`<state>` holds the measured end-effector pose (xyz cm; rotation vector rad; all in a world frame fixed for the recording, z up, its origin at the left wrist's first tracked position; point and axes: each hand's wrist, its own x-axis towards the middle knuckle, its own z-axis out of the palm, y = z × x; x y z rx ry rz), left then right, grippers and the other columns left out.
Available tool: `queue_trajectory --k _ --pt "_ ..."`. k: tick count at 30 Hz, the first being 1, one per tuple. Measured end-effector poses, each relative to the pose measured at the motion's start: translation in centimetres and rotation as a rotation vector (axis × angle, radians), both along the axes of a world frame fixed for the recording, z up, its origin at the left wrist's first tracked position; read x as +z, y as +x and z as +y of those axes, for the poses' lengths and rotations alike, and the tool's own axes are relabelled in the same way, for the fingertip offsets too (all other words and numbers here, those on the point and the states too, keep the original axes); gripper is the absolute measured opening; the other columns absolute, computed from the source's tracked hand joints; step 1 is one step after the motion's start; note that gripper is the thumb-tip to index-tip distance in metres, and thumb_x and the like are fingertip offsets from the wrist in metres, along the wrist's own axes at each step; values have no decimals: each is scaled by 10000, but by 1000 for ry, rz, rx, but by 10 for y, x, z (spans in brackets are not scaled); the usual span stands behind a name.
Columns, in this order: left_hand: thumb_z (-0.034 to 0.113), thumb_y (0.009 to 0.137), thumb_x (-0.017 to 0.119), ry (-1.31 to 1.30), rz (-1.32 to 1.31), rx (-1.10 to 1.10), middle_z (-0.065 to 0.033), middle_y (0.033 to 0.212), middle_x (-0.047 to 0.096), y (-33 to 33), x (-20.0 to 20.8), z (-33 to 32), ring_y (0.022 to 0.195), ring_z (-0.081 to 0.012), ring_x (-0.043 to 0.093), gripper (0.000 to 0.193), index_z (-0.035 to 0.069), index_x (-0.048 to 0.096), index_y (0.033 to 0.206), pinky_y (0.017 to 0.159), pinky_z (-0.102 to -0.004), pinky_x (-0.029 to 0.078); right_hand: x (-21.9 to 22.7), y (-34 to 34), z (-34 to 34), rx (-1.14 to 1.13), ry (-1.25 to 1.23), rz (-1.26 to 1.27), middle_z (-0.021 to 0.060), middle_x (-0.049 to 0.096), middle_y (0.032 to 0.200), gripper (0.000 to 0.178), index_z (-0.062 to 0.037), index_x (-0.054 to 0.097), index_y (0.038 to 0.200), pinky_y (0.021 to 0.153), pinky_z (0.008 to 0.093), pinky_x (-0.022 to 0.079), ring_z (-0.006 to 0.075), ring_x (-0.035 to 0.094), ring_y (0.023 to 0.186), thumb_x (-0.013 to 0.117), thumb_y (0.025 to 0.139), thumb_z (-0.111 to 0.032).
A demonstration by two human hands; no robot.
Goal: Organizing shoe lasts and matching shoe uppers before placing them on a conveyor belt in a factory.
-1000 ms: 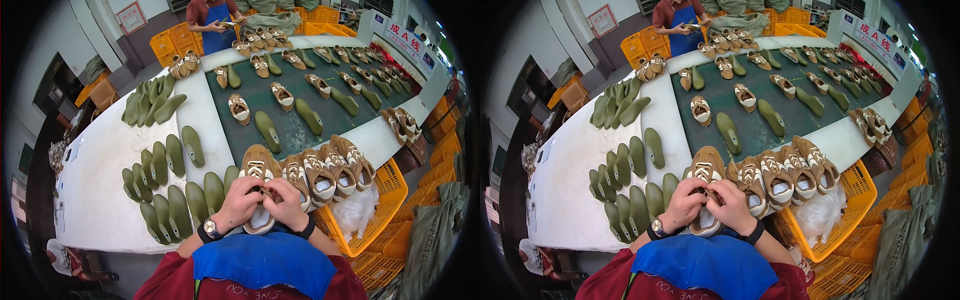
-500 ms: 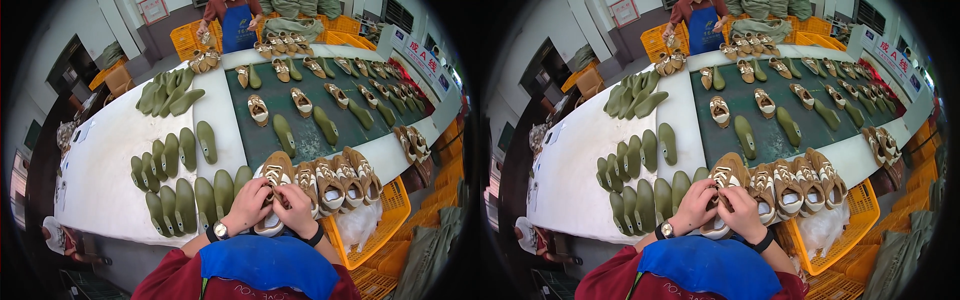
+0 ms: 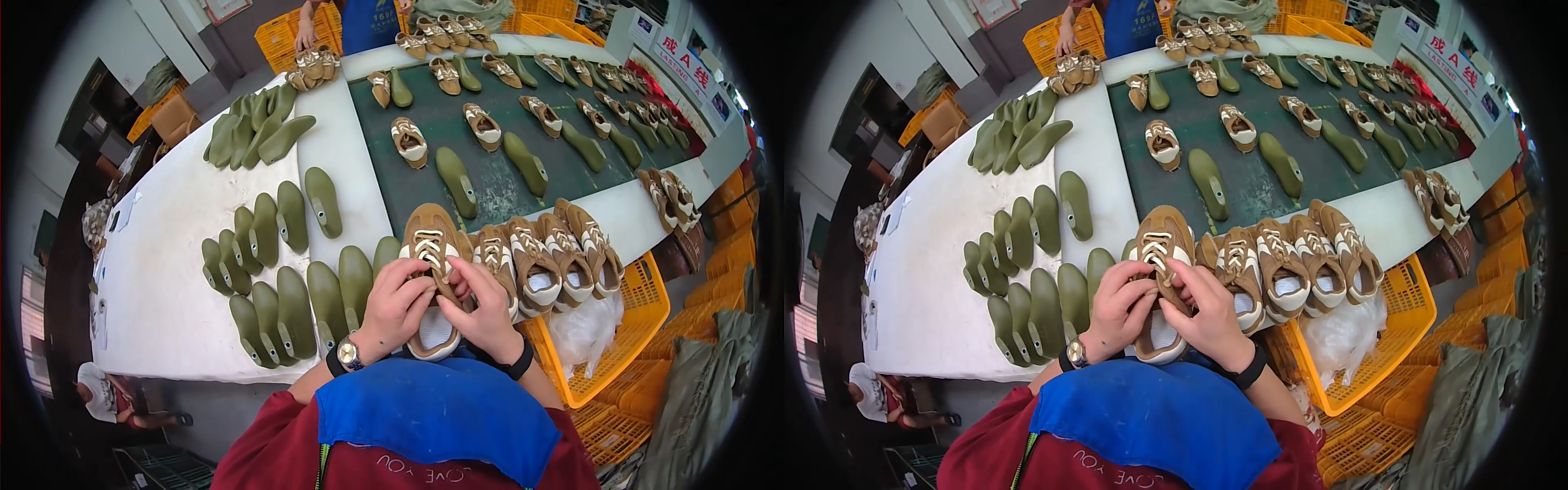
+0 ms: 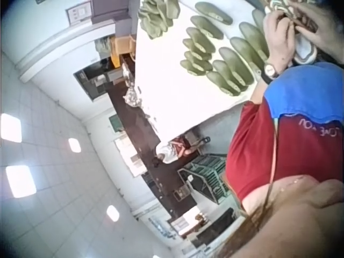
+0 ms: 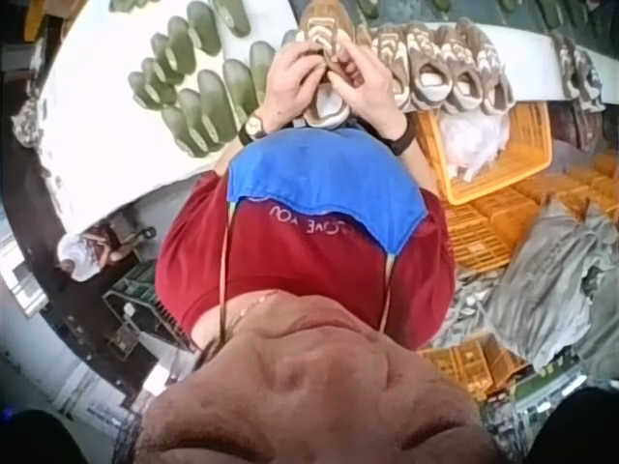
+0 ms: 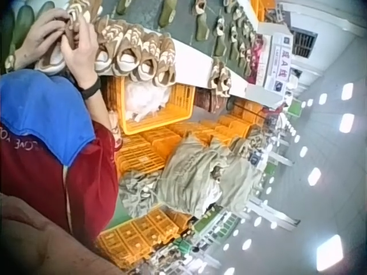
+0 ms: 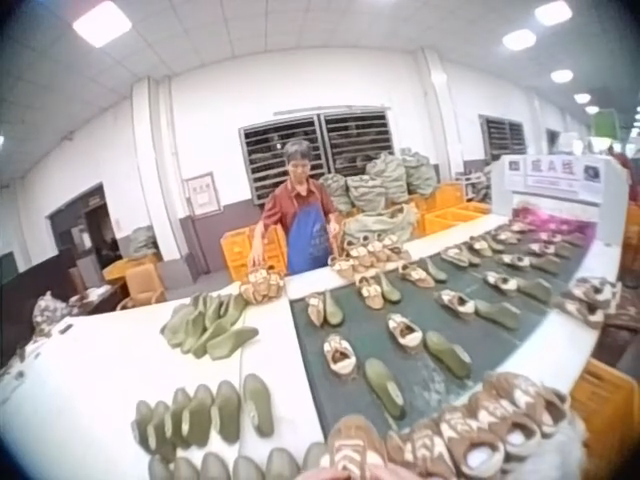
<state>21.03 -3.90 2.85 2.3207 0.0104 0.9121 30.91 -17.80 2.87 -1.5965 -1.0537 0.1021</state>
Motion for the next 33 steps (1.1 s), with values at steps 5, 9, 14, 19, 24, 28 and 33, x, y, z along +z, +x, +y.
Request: queue_trajectory --k 5,9,14,19,24,28,33 --pt "52 755 648 -81 7 -54 -144 1059 570 -14 0 3 962 -331 549 83 16 598 811 857 -406 440 -2 -15 10 -14 -25 -64 84 540 810 467 -18 566 1157 577 296 450 183 524 652 685 706 -15" --pt "137 795 613 -135 -45 -119 -132 1028 551 -2 -14 -12 964 -312 529 159 21 538 717 860 -417 416 -9 -16 -8 -65 -95 -164 86 536 797 353 0 599 1060 573 300 430 197 508 634 667 714 -7" --pt "135 823 587 -220 -83 -116 -144 1032 534 -12 -15 -16 994 -324 506 220 8 489 673 907 -425 384 4 -22 -8 35 -148 -253 142 617 1017 315 -11 589 1174 738 325 485 232 595 855 550 863 -48" --pt "118 802 597 -242 -154 -130 -132 1029 494 -13 -6 -11 1011 -303 475 216 5 486 656 922 -419 361 -5 -20 2 75 -113 5 156 612 1078 311 17 571 1178 849 350 473 258 595 967 513 886 -75" --pt "80 807 606 -32 -141 25 -163 1163 475 -17 -17 -4 1111 -341 463 307 22 526 1097 970 -435 366 14 -12 -5 72 -240 -197 163 617 988 258 -19 610 1097 788 375 472 306 587 897 512 861 -50" --pt "54 807 609 -32 -22 15 -158 1144 505 -27 -19 -7 1064 -319 508 461 22 468 1245 910 -387 427 17 -13 -10 73 -290 -380 177 585 971 256 -67 641 1028 805 420 444 361 547 919 523 804 -28" --pt "84 830 619 -79 -10 2 -127 1004 581 -25 -24 -8 941 -303 571 472 41 468 1275 826 -397 458 13 -16 -14 64 -315 -392 178 571 1004 285 -85 651 1038 813 422 438 362 540 938 538 788 -6"
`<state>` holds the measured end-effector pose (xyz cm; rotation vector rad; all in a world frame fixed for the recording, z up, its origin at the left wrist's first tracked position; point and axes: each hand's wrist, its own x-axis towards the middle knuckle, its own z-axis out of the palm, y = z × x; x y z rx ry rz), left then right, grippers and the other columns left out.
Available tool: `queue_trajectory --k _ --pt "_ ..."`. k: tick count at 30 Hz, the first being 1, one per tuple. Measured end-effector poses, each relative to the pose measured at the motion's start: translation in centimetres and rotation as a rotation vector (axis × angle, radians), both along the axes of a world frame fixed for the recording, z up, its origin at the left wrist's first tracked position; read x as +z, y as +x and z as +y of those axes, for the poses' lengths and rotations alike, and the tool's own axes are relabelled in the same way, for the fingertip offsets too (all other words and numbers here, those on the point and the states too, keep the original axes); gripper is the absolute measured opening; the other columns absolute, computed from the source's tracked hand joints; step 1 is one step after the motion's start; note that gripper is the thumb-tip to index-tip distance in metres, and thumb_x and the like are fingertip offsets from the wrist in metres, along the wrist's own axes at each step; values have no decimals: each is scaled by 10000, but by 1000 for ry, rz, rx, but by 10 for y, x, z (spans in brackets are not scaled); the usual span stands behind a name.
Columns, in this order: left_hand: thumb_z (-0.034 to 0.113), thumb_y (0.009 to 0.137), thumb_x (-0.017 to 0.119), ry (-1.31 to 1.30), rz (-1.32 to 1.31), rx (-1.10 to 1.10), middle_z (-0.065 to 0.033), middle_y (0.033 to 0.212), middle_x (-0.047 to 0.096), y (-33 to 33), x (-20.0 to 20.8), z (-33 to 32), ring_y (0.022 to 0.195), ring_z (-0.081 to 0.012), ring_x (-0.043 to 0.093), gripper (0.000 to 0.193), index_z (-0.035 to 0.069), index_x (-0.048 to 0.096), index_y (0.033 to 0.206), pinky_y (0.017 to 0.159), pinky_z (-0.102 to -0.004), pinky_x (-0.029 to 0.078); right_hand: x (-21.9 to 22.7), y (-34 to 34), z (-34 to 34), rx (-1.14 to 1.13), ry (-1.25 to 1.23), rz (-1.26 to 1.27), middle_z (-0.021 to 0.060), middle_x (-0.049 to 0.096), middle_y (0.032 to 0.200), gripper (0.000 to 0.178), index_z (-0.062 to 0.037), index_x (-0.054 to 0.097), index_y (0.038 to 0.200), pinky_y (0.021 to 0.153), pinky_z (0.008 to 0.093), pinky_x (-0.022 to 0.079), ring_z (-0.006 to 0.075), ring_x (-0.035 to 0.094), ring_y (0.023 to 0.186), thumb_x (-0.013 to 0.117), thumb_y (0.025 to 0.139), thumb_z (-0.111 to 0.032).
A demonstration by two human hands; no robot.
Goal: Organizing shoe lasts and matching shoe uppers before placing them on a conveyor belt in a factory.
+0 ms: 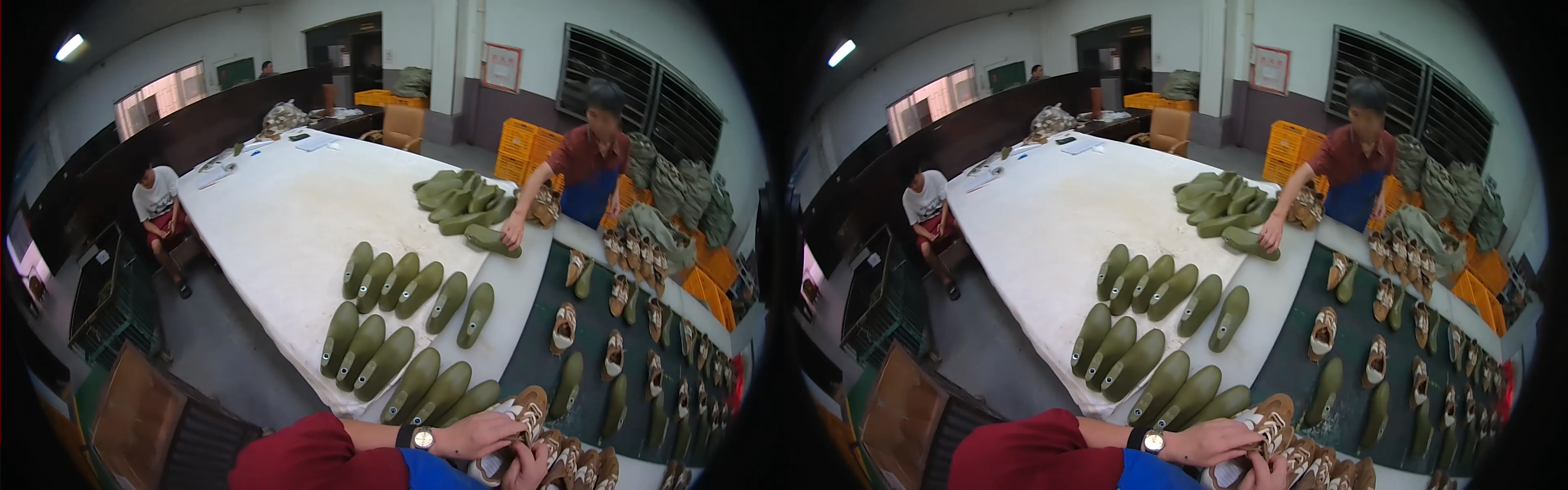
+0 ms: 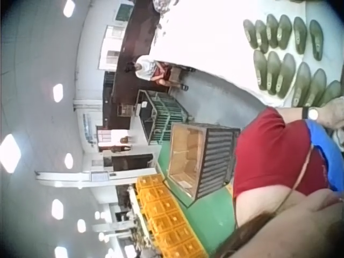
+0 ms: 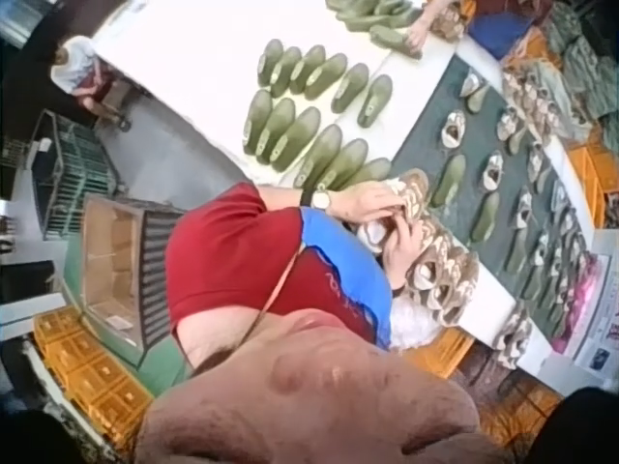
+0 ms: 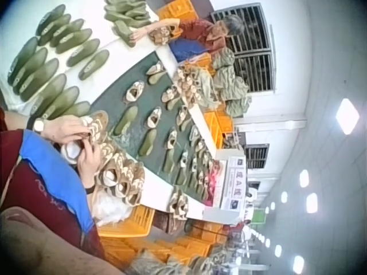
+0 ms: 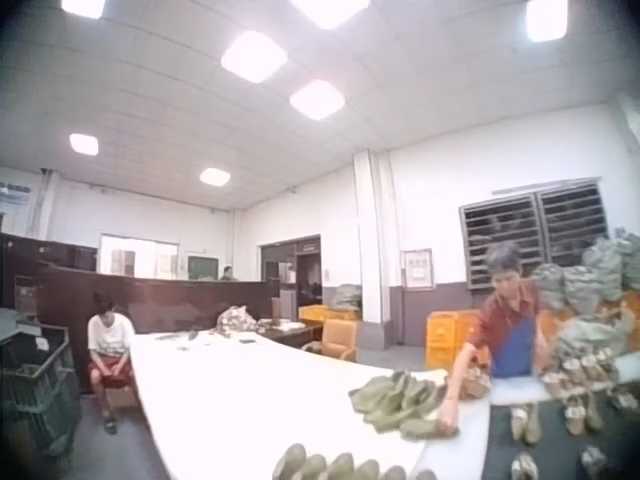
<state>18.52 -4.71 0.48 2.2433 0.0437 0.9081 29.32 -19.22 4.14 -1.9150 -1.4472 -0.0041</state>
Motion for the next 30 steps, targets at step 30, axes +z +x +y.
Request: queue_trajectory --k 30 --pt "333 788 709 57 237 -281 -244 1334 353 0 35 9 1190 -410 437 656 49 431 1311 1002 -430 390 -11 23 9 -321 254 166 132 506 782 168 -35 629 924 599 358 443 286 547 686 570 779 25"
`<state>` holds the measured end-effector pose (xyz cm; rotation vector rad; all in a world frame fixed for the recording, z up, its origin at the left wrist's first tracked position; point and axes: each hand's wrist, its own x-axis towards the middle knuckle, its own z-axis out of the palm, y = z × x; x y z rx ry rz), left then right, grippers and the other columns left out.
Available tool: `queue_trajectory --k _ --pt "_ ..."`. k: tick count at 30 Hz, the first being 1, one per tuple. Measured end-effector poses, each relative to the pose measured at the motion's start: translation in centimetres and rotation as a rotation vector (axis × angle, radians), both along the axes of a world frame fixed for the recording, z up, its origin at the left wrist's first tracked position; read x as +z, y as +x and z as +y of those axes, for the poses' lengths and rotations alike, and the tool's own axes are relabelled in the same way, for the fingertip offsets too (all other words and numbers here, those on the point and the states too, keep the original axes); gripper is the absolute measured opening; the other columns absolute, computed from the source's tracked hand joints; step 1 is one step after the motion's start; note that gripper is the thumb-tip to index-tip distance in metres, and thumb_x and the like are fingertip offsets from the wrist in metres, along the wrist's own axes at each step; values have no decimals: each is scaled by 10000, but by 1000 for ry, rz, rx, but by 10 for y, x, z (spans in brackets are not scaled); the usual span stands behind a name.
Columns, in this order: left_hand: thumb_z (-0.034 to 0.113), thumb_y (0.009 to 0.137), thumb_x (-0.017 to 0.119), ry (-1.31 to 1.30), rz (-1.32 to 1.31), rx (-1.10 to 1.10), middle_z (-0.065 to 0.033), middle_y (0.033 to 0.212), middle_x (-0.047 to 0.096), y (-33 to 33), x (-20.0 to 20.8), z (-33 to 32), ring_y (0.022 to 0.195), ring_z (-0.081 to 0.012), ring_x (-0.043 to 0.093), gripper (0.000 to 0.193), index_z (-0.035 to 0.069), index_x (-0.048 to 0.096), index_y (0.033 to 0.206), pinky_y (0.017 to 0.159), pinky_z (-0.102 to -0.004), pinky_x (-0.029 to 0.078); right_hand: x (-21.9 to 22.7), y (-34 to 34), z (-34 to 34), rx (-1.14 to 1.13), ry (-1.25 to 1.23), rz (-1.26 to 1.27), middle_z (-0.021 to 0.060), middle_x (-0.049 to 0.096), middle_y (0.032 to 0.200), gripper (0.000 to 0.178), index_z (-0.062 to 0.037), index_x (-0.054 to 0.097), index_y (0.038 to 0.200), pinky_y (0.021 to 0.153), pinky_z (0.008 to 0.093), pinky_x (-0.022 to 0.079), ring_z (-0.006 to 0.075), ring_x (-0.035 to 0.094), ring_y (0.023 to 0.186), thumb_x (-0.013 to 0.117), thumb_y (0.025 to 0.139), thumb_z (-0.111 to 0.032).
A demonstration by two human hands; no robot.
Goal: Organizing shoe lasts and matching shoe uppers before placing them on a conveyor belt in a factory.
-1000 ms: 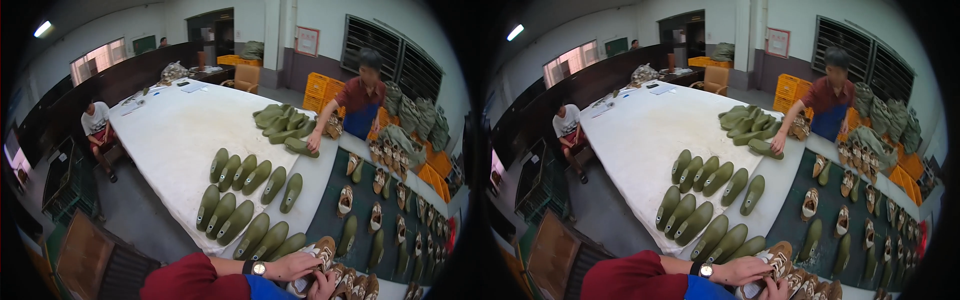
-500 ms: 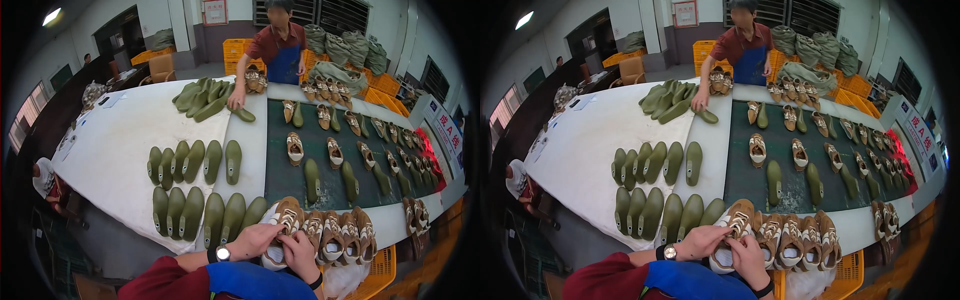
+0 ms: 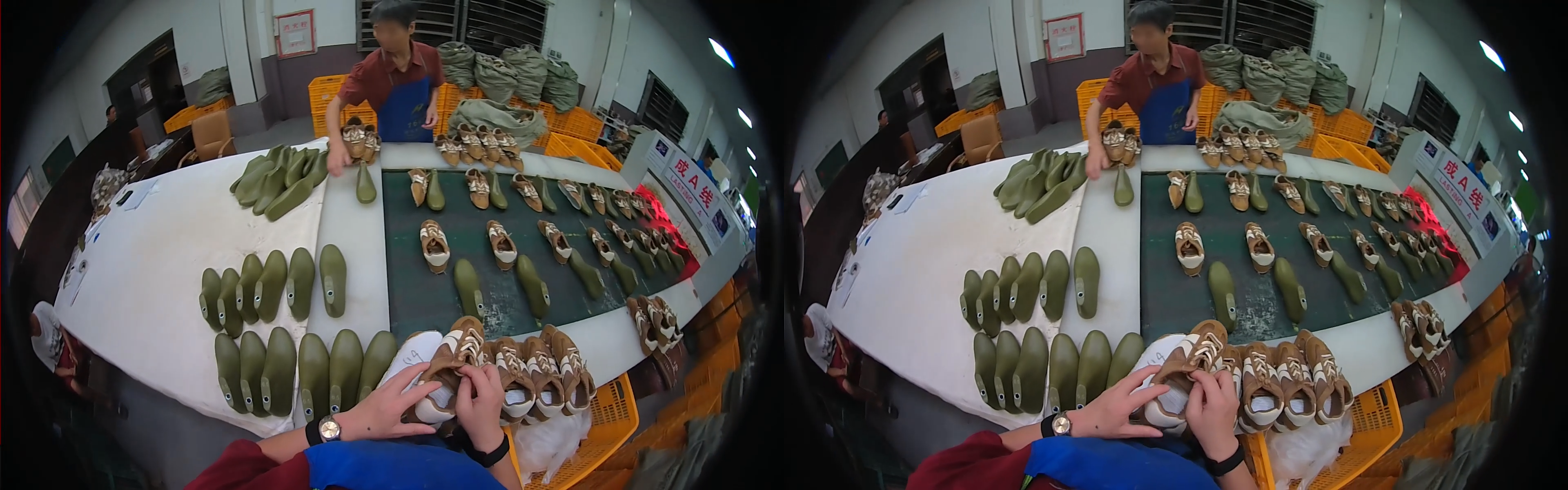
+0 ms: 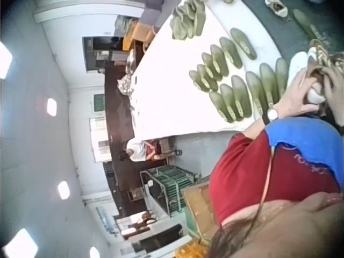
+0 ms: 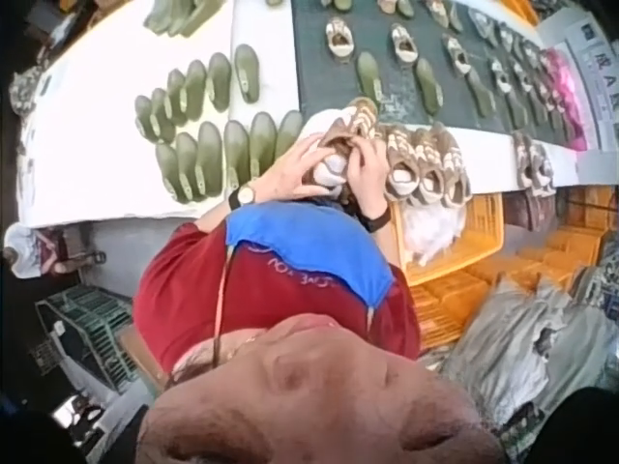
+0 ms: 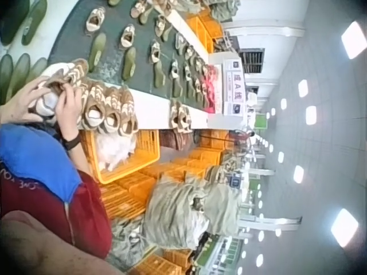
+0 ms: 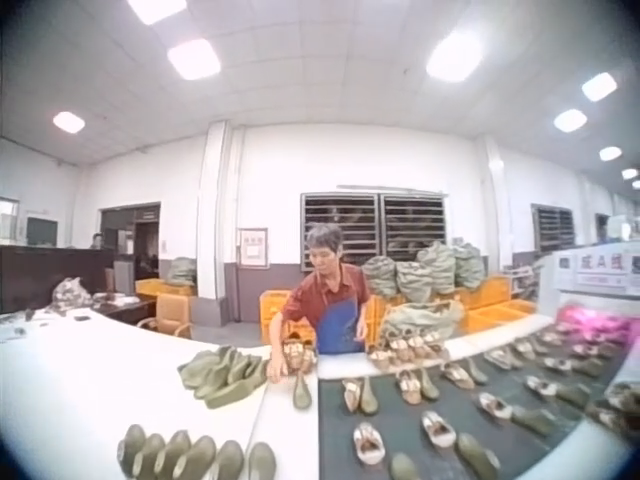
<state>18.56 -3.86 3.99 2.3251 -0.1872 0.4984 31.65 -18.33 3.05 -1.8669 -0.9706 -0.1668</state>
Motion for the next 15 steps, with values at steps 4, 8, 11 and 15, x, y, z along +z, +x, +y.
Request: queue_trajectory --k 4,8,11,15 --pt "294 761 741 -82 90 50 -264 1377 301 1 0 -2 1195 -436 438 642 61 444 1280 962 -427 433 -3 -4 1 42 -47 -9 129 514 808 172 -3 618 955 550 307 438 229 540 633 567 797 39" --pt "234 723 770 -36 31 101 -267 1392 316 -1 -5 7 1170 -421 474 506 44 502 1108 937 -399 451 -1 -3 -2 139 -61 62 126 533 915 264 3 584 1065 628 275 511 202 582 696 597 801 18" --pt "225 703 785 -63 32 257 -262 1383 349 -7 -3 20 1156 -411 495 468 47 518 1043 916 -386 461 14 -3 -19 267 -158 148 151 567 1052 318 4 565 1106 667 315 526 213 618 772 634 797 -27" --pt "224 674 815 -78 0 450 -271 1339 408 -14 -5 44 1217 -392 461 479 32 527 1005 972 -388 422 -22 20 -91 650 -702 49 172 586 1053 337 -83 564 1153 675 376 507 283 629 807 609 827 -150"
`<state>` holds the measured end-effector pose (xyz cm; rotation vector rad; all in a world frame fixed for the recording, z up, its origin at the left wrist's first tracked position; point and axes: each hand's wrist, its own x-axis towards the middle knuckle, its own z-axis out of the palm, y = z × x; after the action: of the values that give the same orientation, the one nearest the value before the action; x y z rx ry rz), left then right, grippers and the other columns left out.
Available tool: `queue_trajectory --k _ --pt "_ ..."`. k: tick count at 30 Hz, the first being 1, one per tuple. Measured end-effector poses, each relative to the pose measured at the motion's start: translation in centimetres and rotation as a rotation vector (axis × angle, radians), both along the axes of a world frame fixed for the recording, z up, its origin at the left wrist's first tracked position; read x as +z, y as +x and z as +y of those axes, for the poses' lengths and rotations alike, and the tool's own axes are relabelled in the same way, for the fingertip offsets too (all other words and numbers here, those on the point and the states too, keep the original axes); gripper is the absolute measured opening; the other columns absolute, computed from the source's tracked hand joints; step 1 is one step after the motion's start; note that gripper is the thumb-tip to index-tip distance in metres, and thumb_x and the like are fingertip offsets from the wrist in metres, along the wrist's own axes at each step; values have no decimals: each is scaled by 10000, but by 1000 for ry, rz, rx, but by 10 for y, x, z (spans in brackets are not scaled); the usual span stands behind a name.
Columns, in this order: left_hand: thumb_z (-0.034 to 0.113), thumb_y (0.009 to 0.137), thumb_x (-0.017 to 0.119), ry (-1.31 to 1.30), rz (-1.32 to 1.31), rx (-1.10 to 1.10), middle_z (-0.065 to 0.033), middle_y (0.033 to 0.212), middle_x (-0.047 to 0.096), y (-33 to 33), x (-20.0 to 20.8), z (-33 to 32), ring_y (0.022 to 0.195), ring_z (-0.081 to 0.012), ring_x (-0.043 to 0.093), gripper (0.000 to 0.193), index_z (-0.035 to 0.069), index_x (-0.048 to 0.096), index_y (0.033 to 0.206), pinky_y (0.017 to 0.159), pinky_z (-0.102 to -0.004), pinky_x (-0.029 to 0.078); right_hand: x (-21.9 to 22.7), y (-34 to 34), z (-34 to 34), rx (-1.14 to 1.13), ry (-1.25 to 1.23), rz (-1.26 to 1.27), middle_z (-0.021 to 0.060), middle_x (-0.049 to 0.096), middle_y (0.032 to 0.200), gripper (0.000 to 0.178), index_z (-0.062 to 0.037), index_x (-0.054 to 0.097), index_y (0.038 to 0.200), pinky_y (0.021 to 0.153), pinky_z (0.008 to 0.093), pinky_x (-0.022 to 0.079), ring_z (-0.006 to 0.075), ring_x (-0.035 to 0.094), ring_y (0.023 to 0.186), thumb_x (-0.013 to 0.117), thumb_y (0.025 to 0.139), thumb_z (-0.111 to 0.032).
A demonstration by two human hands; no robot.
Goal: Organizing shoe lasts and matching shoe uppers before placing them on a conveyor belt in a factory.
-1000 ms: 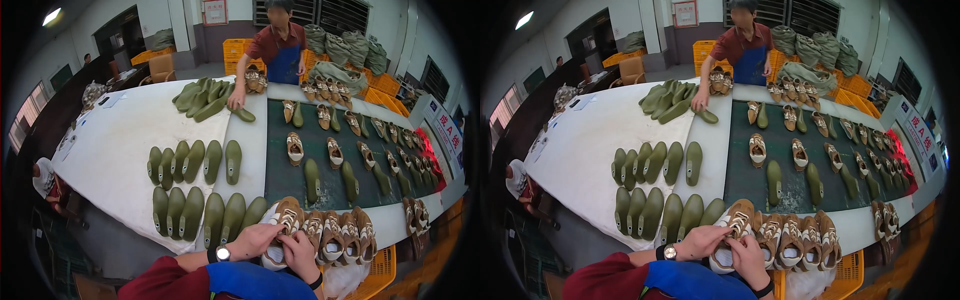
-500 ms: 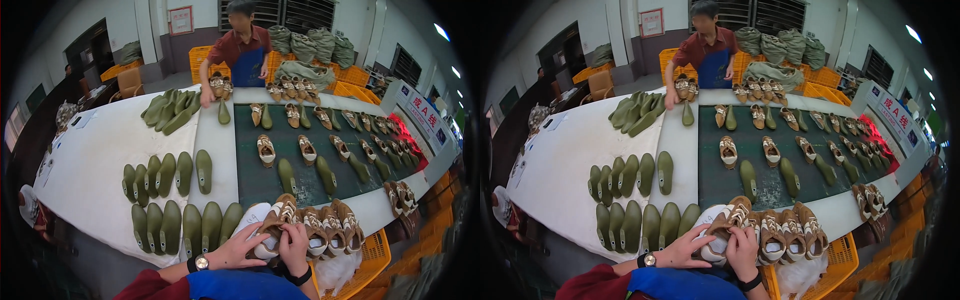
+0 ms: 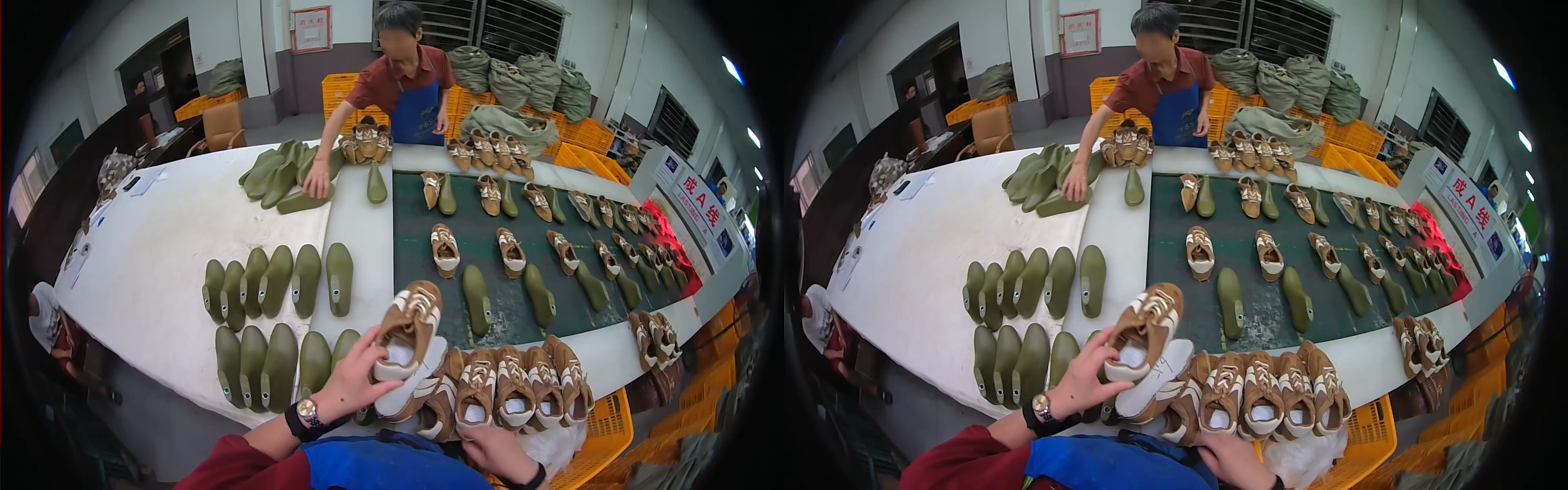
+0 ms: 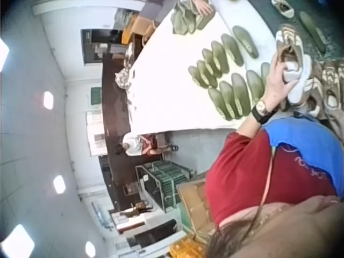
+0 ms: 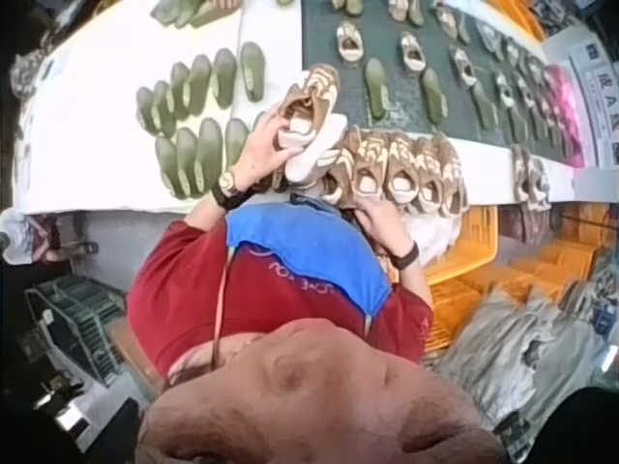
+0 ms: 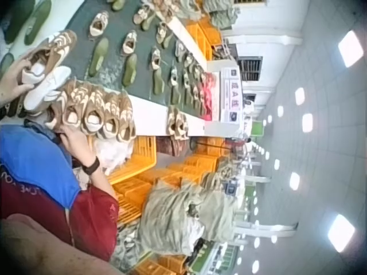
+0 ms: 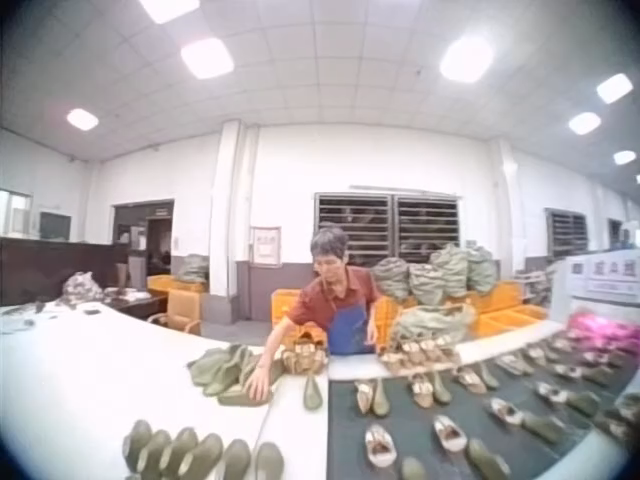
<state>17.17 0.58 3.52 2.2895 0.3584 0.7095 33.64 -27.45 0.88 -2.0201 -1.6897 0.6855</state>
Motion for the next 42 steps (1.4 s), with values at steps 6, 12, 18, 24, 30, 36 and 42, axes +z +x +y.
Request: queue_trajectory --k 6,12,18,24,30,36,42 --pt "252 700 786 -53 -38 161 -250 1315 431 -4 -11 29 1159 -346 515 468 22 529 1016 872 -359 476 -63 -1 -46 252 -201 33 170 615 898 232 -68 609 1006 629 399 483 299 619 747 577 828 -213" --pt "229 703 782 -169 -6 168 -236 1329 422 5 -22 35 1093 -309 552 474 9 533 1041 845 -336 495 -84 -22 -73 337 -280 156 193 613 794 225 -62 640 881 587 404 460 314 615 694 575 793 -258" --pt "207 699 785 -285 -29 195 -231 1335 420 5 -34 52 1113 -298 548 483 -1 527 1050 845 -331 500 -83 -48 -96 376 -213 247 195 569 588 318 -64 566 535 478 433 418 357 575 549 578 755 -294" --pt "183 862 633 -725 65 157 -52 1135 559 23 -37 96 1043 -128 539 428 18 464 1218 884 -295 464 -95 -41 -108 221 -48 349 176 569 562 283 -67 564 528 459 436 412 341 573 512 589 715 -277" --pt "224 875 629 -948 25 73 -31 1075 571 79 -44 135 961 -103 554 358 46 512 1162 799 -258 474 -86 -38 -88 363 -507 274 195 581 846 303 -109 565 857 656 426 463 288 607 746 608 763 -394" --pt "211 844 675 -390 -113 151 -37 997 595 144 -95 152 910 -117 571 333 16 553 1083 801 -259 462 -79 -40 -75 579 -954 193 214 593 1129 523 -152 565 1187 852 416 514 236 641 980 626 812 -512" --pt "226 793 717 -595 -28 151 -120 1167 537 139 -101 150 970 -190 569 376 -9 554 1037 824 -293 466 -50 -55 -96 83 -104 219 166 558 532 274 -73 547 507 440 431 410 338 567 484 590 694 -268"
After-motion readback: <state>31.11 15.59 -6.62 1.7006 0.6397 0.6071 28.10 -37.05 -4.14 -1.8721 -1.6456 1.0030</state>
